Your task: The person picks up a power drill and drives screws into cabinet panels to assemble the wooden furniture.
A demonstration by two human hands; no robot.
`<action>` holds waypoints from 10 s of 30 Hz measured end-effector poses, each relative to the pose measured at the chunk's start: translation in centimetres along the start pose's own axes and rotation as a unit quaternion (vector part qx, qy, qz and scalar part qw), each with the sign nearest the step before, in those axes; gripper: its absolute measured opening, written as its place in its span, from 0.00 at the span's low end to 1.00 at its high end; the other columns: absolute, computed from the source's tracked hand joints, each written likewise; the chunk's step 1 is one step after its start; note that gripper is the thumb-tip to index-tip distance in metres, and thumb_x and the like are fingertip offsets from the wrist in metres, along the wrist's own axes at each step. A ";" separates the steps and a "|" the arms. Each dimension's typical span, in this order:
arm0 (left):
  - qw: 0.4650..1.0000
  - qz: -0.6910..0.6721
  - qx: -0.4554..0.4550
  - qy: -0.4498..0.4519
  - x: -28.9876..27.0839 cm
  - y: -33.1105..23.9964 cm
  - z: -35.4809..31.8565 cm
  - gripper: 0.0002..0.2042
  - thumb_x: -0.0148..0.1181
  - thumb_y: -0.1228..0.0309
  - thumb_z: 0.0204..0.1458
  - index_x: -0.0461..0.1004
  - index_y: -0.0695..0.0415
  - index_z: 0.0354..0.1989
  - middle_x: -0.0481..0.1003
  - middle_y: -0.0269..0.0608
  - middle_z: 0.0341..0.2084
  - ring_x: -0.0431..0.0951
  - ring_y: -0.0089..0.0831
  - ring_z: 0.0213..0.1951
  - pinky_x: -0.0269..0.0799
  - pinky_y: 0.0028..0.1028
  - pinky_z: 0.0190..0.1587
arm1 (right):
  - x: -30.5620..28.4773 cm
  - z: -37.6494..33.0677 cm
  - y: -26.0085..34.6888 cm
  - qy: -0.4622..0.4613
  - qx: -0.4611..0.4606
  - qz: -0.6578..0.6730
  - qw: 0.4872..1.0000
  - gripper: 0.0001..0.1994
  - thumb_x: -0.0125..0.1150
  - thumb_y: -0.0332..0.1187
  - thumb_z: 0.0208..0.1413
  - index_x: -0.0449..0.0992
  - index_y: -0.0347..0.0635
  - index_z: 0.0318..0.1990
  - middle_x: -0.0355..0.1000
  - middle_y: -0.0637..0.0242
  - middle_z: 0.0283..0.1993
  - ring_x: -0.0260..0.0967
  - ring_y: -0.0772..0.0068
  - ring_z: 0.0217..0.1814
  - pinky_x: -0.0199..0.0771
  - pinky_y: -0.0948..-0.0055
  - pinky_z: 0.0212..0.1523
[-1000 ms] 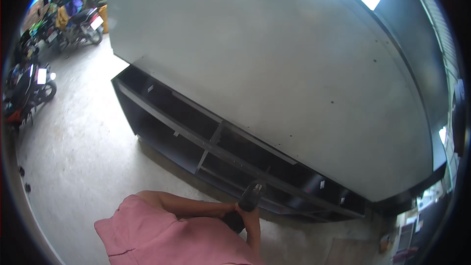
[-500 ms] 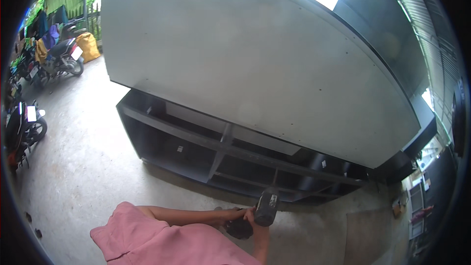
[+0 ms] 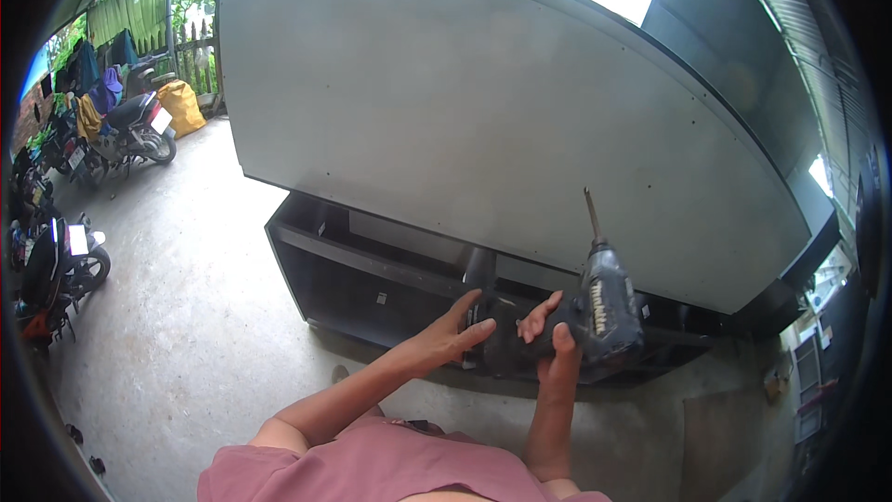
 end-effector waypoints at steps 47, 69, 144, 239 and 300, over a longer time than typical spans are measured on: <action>0.944 -0.091 0.294 -0.117 -49.4 -17.2 16.1 0.48 0.60 0.48 0.48 0.34 0.55 0.68 0.49 0.63 0.61 0.68 0.44 0.53 0.73 0.37 0.49 | 27.2 51.0 -18.4 0.161 -0.118 -0.056 0.978 0.24 0.55 0.49 0.52 0.61 0.38 0.46 0.61 0.66 0.26 0.60 0.76 0.25 0.64 0.73 0.31; 0.944 -0.077 0.275 -0.166 -48.3 -16.5 14.9 0.44 0.59 0.51 0.50 0.38 0.55 0.68 0.50 0.62 0.61 0.69 0.42 0.53 0.74 0.34 0.47 | 26.9 50.2 -19.2 0.180 -0.098 -0.030 0.978 0.22 0.55 0.47 0.54 0.63 0.39 0.46 0.63 0.66 0.27 0.61 0.76 0.26 0.64 0.73 0.33; 0.975 -0.080 0.192 -0.076 -57.7 -13.9 13.5 0.51 0.60 0.44 0.46 0.35 0.57 0.68 0.48 0.58 0.62 0.68 0.43 0.54 0.73 0.35 0.49 | 33.2 51.1 -27.2 0.173 -0.059 -0.074 0.980 0.29 0.65 0.47 0.47 0.59 0.40 0.50 0.64 0.66 0.29 0.63 0.74 0.29 0.66 0.71 0.34; 0.927 -0.298 -0.205 -0.098 -57.8 7.8 14.4 0.44 0.48 0.41 0.52 0.34 0.52 0.68 0.46 0.55 0.65 0.49 0.51 0.65 0.56 0.52 0.58 | 25.2 38.1 -45.4 0.193 0.323 -0.108 0.920 0.10 0.58 0.29 0.52 0.70 0.38 0.42 0.71 0.63 0.34 0.69 0.75 0.34 0.75 0.76 0.38; 0.997 -0.045 0.062 -0.009 -88.4 -14.1 -3.0 0.49 0.58 0.48 0.50 0.30 0.59 0.67 0.58 0.63 0.53 0.66 0.48 0.54 0.75 0.38 0.43 | 63.9 49.4 -39.9 0.206 -0.047 -0.133 0.968 0.25 0.69 0.27 0.43 0.61 0.38 0.47 0.68 0.59 0.35 0.68 0.68 0.40 0.68 0.69 0.45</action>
Point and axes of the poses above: each hand's wrist, its own z-axis towards the middle knuckle, its own x-axis out of the palm, y = z × x, the point moved 6 cm from there along z, towards the middle knuckle
